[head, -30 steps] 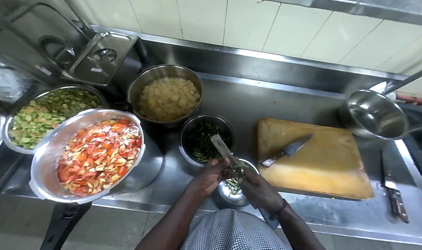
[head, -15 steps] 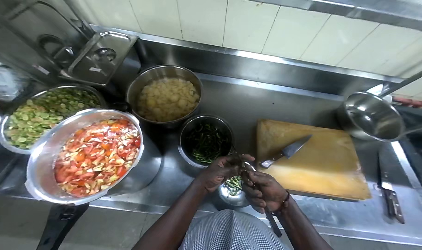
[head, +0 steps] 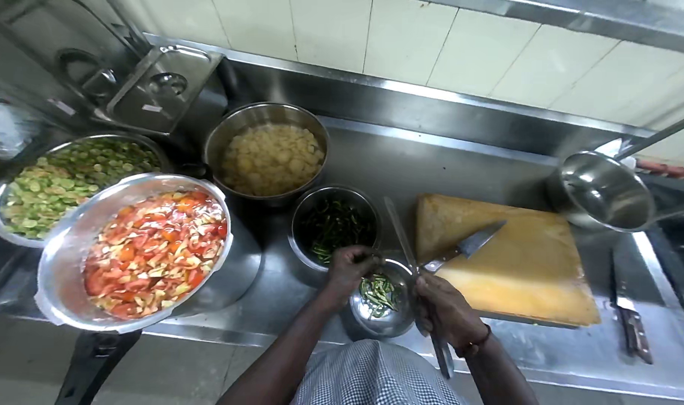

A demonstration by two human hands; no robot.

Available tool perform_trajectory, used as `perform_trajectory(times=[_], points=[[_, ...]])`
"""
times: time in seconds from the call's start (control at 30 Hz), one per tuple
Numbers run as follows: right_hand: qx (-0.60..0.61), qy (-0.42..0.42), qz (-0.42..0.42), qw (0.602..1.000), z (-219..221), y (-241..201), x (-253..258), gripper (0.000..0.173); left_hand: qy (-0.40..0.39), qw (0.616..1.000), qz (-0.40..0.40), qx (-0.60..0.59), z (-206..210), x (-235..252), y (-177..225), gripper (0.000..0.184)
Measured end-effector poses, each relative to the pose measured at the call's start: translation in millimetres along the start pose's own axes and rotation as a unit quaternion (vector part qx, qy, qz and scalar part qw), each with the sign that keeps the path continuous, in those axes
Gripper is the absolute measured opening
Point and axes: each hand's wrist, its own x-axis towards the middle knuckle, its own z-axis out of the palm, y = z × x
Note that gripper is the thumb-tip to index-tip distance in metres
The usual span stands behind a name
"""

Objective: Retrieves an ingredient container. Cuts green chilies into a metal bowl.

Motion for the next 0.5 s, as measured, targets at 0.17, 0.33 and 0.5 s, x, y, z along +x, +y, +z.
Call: perform_trajectory(times=[0.17, 0.33, 0.5], points=[[-0.111, 0.144, -0.035, 0.983, 3, 11, 13, 0.022, -0.037, 0.995, -0.006, 0.088, 1, -2, 1, 0.01], [-0.106, 0.178, -0.036, 0.978, 6, 14, 12, 0.02, -0.123, 0.887, -0.034, 0.443, 1, -4, 3, 0.037], [-0.095, 0.182, -0.032, 0.978, 5, 14, 9, 0.018, -0.069, 0.887, 0.005, 0.457, -12, 6, 1, 0.032]])
